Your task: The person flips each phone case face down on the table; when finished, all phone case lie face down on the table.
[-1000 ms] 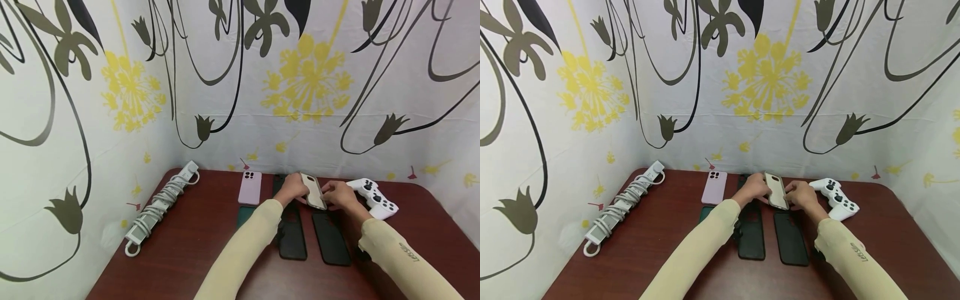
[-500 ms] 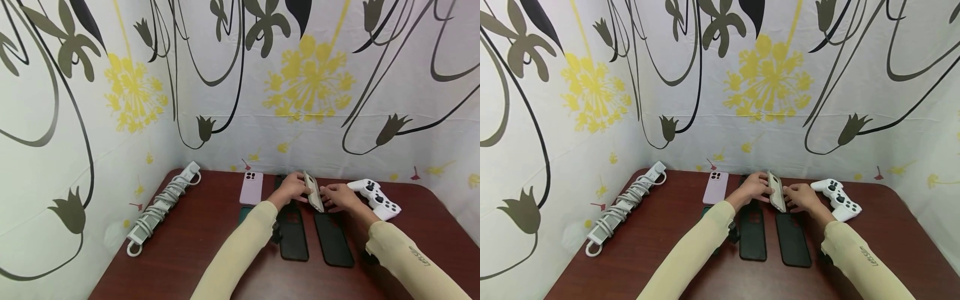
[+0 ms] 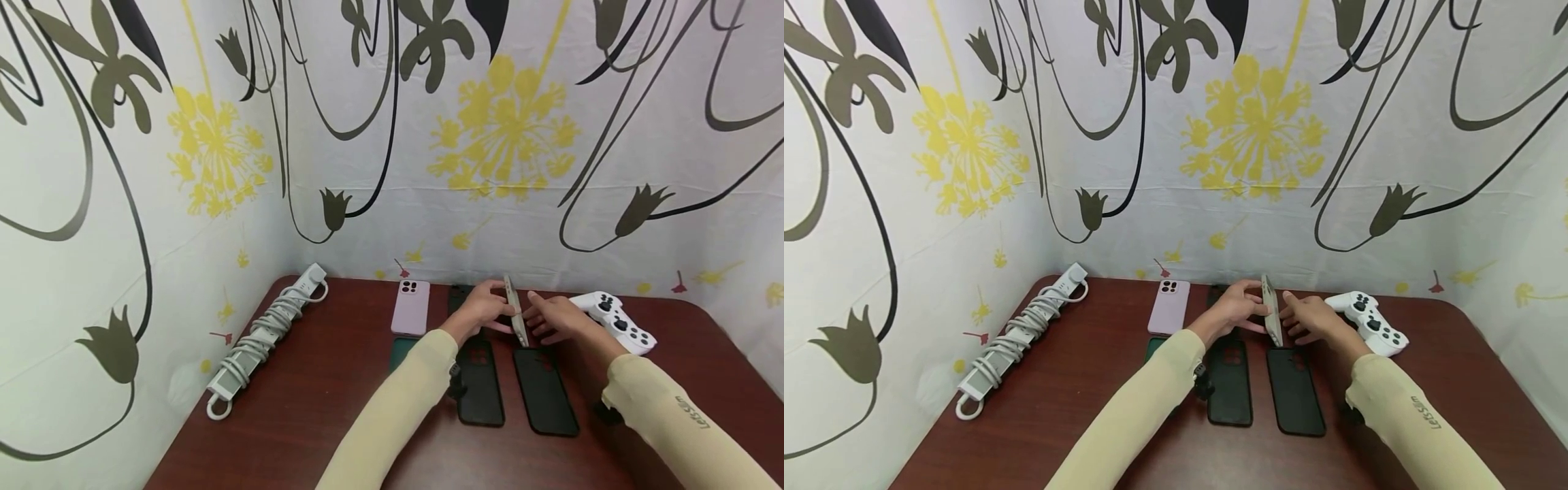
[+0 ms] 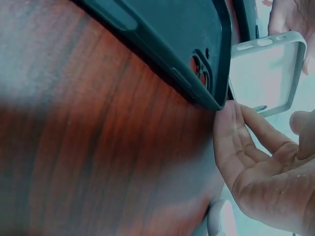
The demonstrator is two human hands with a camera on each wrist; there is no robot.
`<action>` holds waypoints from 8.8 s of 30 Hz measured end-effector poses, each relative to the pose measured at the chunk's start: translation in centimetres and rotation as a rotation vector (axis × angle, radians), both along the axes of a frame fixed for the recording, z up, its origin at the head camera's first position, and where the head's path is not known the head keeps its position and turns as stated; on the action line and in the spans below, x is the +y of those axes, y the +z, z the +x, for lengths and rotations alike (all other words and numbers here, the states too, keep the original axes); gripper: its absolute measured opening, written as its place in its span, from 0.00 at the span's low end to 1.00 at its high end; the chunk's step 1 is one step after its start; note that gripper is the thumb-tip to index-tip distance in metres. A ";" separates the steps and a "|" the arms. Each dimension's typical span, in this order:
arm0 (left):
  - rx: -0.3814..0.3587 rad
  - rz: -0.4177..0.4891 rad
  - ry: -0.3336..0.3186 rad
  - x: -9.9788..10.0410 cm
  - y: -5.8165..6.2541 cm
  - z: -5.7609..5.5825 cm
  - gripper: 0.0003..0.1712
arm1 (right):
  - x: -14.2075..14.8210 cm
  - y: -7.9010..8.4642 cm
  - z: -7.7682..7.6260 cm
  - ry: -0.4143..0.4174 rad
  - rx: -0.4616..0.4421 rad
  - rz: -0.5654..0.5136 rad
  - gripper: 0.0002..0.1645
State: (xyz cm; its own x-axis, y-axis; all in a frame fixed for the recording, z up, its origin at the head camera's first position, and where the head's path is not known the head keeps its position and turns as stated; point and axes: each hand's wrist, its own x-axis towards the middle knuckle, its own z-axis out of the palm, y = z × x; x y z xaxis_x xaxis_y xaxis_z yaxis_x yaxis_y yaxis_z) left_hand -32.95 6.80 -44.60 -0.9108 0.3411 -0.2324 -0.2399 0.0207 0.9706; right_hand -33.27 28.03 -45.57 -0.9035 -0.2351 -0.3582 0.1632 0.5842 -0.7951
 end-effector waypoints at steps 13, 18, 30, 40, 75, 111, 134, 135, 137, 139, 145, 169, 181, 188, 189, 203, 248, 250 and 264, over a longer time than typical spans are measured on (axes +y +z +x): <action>-0.017 0.008 -0.008 1.3 0.2 0.1 0.35 | 0.1 1.0 -1.5 -0.017 -0.100 -0.118 0.60; -0.010 -0.006 -0.017 1.8 0.1 0.2 0.36 | 0.6 1.4 -1.8 0.024 -0.126 -0.157 0.56; -0.033 -0.045 -0.083 2.0 -0.6 0.4 0.34 | 0.5 1.6 -1.2 -0.047 -0.072 -0.292 0.47; -0.044 -0.068 -0.041 2.3 -1.3 0.5 0.30 | 0.1 1.4 -0.7 -0.184 -0.002 -0.271 0.40; 0.034 -0.176 0.038 2.1 -1.2 1.2 0.18 | 1.2 1.6 -0.3 -0.215 0.083 -0.186 0.33; 0.240 -0.889 -0.004 5.2 -7.9 -5.5 0.17 | -0.8 -0.5 0.1 -0.098 0.353 0.387 0.28; 0.232 -0.944 0.016 4.0 -1.4 0.0 0.28 | -0.9 -0.8 0.2 0.010 0.427 0.484 0.24; 0.226 -0.943 0.017 4.1 -1.4 -0.1 0.32 | -0.9 -0.7 0.2 0.010 0.434 0.491 0.23; 0.218 -0.941 0.021 4.1 -1.5 -0.3 0.38 | -1.0 -0.5 0.3 0.014 0.440 0.493 0.23; 0.233 -0.962 0.016 4.2 -1.6 -0.6 0.38 | -1.1 -0.3 0.3 0.032 0.441 0.484 0.21; 0.348 -1.112 0.013 4.4 -1.7 -0.7 0.35 | -1.4 0.9 0.9 0.099 0.374 0.437 0.18; 0.381 -0.628 -0.306 -2.1 0.8 7.9 0.40 | -3.4 1.3 13.0 0.034 0.499 0.354 0.45; 0.456 -0.820 -0.390 -2.1 0.7 13.0 0.49 | -1.4 0.0 15.3 0.027 0.259 0.358 0.61; 0.411 -0.824 -0.431 -1.1 0.3 13.5 0.47 | -0.7 0.0 15.8 -0.030 0.085 0.300 0.63; 0.411 -0.825 -0.433 -1.0 0.2 13.5 0.47 | -0.7 0.0 15.9 -0.032 0.078 0.293 0.63; 0.389 -0.828 -0.426 -1.1 -0.4 13.7 0.46 | -1.2 -1.1 16.3 -0.069 0.136 0.239 0.59; 0.174 -0.556 -0.282 0.6 0.0 13.5 0.42 | -1.1 -2.6 16.4 -0.320 -0.074 -0.402 0.23; 0.164 -0.495 -0.289 0.3 0.2 13.5 0.41 | -1.2 -2.5 16.3 -0.313 -0.088 -0.412 0.24; -0.048 -0.035 -0.209 -1.9 0.2 13.1 0.43 | -2.9 -2.4 16.2 -0.276 -0.070 -0.367 0.29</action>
State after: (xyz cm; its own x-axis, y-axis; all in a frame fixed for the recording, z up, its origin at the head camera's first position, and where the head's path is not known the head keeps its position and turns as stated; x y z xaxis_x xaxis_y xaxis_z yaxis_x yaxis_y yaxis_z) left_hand -19.85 4.92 -44.45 -0.8088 0.5122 -0.2888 -0.2730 0.1079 0.9559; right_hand -17.10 25.13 -47.99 -0.9266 -0.1116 -0.3592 0.3342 0.1935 -0.9224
